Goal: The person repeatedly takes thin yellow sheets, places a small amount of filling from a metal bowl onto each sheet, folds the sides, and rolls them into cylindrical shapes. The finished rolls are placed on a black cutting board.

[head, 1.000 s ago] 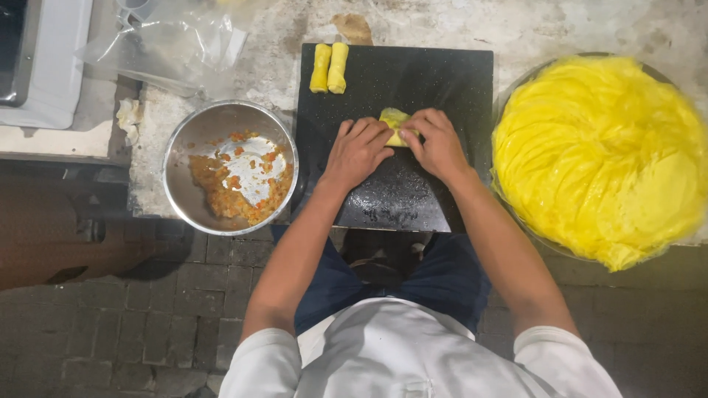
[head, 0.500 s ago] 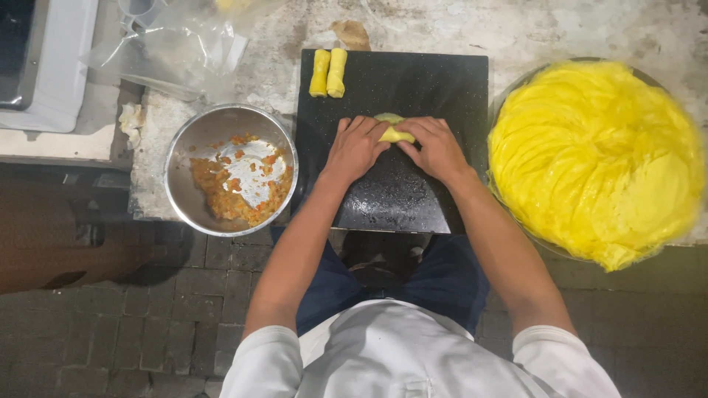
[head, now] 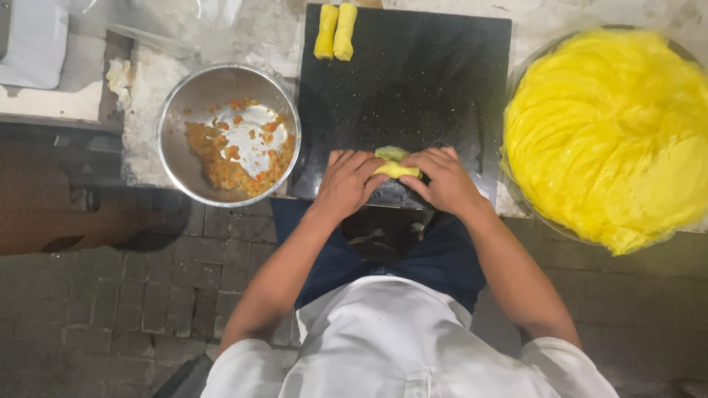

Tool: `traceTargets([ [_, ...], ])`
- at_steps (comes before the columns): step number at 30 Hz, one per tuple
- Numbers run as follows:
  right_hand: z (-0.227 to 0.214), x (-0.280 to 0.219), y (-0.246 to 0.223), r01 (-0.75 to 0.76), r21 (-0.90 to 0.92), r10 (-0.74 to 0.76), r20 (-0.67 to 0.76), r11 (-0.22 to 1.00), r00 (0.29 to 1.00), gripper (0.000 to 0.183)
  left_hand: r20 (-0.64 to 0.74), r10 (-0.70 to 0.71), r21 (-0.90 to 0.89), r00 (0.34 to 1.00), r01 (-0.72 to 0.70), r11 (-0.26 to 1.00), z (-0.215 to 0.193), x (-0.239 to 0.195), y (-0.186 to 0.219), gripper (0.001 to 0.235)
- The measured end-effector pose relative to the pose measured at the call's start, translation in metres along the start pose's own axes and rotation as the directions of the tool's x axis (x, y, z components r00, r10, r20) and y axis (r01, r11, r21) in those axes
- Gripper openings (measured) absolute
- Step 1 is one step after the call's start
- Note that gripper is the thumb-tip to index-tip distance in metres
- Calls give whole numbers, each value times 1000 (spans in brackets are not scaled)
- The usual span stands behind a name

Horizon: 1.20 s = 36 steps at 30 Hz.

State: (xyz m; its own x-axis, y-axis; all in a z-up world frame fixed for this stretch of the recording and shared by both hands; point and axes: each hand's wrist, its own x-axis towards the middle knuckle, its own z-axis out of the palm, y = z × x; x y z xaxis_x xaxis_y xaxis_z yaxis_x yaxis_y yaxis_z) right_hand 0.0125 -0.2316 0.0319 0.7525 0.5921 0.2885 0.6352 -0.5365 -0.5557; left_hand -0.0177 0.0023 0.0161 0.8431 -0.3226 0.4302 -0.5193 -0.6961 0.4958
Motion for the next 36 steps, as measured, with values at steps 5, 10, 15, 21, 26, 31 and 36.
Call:
traceTargets([
  [5,11,9,12,-55,-11,54,-58,998,997,17,-5,-161,-71,987,161,984,2,4,1,22],
  [10,18,18,18,-160,-131,134,-190,978,973,21,-52,-287,-99,956,281,954,9,17,-5,23],
  [15,-5,1,-17,-324,179,358,-206,929,911,45,-88,-300,-171,950,282,944,2,21,-1,29],
  [21,-1,-20,-63,-476,126,482,-25,870,876,69,-180,-94,-96,979,77,992,15,-5,8,49],
  [26,12,-11,-71,-450,138,459,-41,882,887,69,-189,-85,-88,978,70,994,23,-1,8,35],
  [31,19,-15,-66,-361,115,369,-56,925,928,69,-183,-86,-162,979,57,985,24,0,6,29],
  [36,-3,-5,-66,-459,107,470,-131,882,873,71,-119,-78,-209,990,52,977,20,2,-1,38],
])
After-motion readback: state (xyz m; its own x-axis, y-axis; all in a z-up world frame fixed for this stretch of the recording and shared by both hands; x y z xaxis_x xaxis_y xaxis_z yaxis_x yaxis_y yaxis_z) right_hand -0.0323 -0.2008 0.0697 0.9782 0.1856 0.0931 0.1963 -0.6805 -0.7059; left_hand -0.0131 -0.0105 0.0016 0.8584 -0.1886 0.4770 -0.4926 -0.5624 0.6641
